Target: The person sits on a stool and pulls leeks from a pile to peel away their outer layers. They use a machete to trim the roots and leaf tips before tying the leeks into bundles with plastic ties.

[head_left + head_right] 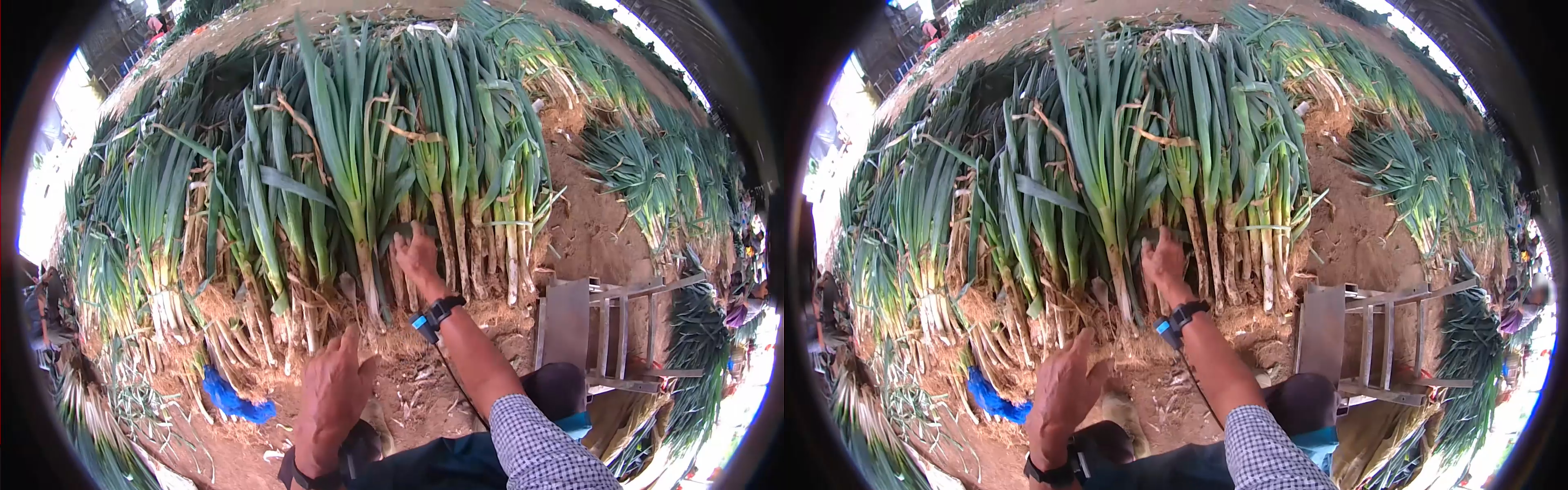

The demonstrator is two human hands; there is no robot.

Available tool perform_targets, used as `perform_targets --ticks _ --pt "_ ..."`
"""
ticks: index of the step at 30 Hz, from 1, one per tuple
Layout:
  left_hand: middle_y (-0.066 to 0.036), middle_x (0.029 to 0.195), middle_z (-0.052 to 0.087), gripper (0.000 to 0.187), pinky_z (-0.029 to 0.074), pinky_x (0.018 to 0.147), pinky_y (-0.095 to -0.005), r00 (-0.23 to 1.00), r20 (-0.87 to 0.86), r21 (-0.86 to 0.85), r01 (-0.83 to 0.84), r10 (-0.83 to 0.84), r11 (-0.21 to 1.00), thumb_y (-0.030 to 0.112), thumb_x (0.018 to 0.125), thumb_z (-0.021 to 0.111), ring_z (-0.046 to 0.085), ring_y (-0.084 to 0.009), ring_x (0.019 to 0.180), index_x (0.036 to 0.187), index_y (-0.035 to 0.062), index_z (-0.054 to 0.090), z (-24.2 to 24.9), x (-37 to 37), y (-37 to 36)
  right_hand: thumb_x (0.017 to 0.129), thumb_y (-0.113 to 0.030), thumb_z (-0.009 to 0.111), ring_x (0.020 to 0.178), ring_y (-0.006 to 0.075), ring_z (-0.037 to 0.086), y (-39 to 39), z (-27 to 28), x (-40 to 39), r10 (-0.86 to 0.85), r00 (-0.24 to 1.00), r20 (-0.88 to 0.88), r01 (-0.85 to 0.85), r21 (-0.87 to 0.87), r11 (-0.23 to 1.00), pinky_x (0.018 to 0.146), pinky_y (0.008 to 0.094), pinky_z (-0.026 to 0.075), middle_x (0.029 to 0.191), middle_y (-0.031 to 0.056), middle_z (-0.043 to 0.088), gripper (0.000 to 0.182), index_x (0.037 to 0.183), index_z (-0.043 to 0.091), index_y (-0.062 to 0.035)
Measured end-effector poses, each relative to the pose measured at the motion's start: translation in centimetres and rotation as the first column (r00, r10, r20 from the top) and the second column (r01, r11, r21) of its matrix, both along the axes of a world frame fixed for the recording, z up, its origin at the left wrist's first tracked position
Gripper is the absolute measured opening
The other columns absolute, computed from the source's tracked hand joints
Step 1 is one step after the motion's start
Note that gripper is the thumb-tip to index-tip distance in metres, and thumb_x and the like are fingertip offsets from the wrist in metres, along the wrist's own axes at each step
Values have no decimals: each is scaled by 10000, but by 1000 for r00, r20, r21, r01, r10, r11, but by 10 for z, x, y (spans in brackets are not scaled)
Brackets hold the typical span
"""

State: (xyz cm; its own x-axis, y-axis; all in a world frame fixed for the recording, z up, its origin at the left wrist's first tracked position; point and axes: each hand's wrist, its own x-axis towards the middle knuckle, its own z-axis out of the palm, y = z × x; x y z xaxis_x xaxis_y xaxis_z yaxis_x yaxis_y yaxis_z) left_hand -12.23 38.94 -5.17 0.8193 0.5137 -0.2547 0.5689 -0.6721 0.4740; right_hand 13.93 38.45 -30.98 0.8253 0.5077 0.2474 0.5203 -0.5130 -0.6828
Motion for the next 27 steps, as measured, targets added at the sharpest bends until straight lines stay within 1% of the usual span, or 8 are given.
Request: perform_targets --ticks 10,12,16,22,24,25,26,27 --pt "-239 1065 656 536 500 837 -458 999 -33 -34 -31 30 999 230 841 705 625 -420 979 1266 -46 532 -5 13 12 912 -595 461 1306 467 403 131 30 30 -169 980 104 181 -113 977 1097 538 314 1381 390 399 909 1357 328 186" --pt "-237 1075 654 535 500 835 -458 999 -27 -25 -26 26 999 227 841 707 625 -416 981 1267 -46 532 -9 19 13 920 -629 417 1329 482 370 136 63 15 114 993 3 -113 -106 988 1139 535 260 1402 405 359 954 1393 284 189" --pt "-236 1095 647 537 498 841 -456 995 -91 -19 -43 41 999 212 837 708 625 -410 990 1273 -44 528 -12 26 14 833 -536 650 1282 527 374 165 61 -8 -132 985 114 136 -34 990 1078 568 310 1329 399 408 919 1318 333 176" --pt "-238 1072 652 482 515 796 -464 999 -31 23 18 -18 1000 176 849 688 644 -412 932 1269 -6 536 -19 34 6 842 -517 639 1260 511 410 139 71 9 54 998 -21 -55 -84 995 1059 536 353 1350 396 403 916 1327 320 192" --pt "-236 1038 656 422 521 774 -462 998 56 -82 22 -17 996 153 854 673 647 -414 903 1235 13 557 -25 36 2 836 -395 683 1028 376 643 96 70 28 162 966 -201 -143 108 984 859 464 525 1138 264 638 626 1269 537 34" --pt "-235 1020 659 393 524 763 -461 996 90 -113 -10 20 993 142 856 665 648 -415 888 1217 23 567 -29 34 3 860 -369 671 847 356 689 71 51 40 83 978 189 -115 163 980 733 443 565 968 197 693 447 1140 641 -22" --pt "-214 951 666 277 534 700 -430 976 211 -263 -2 59 965 119 865 642 668 -362 850 1124 31 599 -38 33 4 865 -347 663 889 368 672 51 43 55 65 973 223 -105 175 979 767 447 552 1007 209 679 451 1161 624 -8" --pt "-159 844 648 166 514 598 -401 992 120 -49 33 -27 998 133 885 631 660 -281 756 1006 19 621 -53 31 0 870 -325 655 931 379 655 12 26 61 70 985 155 -94 146 985 800 451 539 1045 222 665 457 1182 607 5"
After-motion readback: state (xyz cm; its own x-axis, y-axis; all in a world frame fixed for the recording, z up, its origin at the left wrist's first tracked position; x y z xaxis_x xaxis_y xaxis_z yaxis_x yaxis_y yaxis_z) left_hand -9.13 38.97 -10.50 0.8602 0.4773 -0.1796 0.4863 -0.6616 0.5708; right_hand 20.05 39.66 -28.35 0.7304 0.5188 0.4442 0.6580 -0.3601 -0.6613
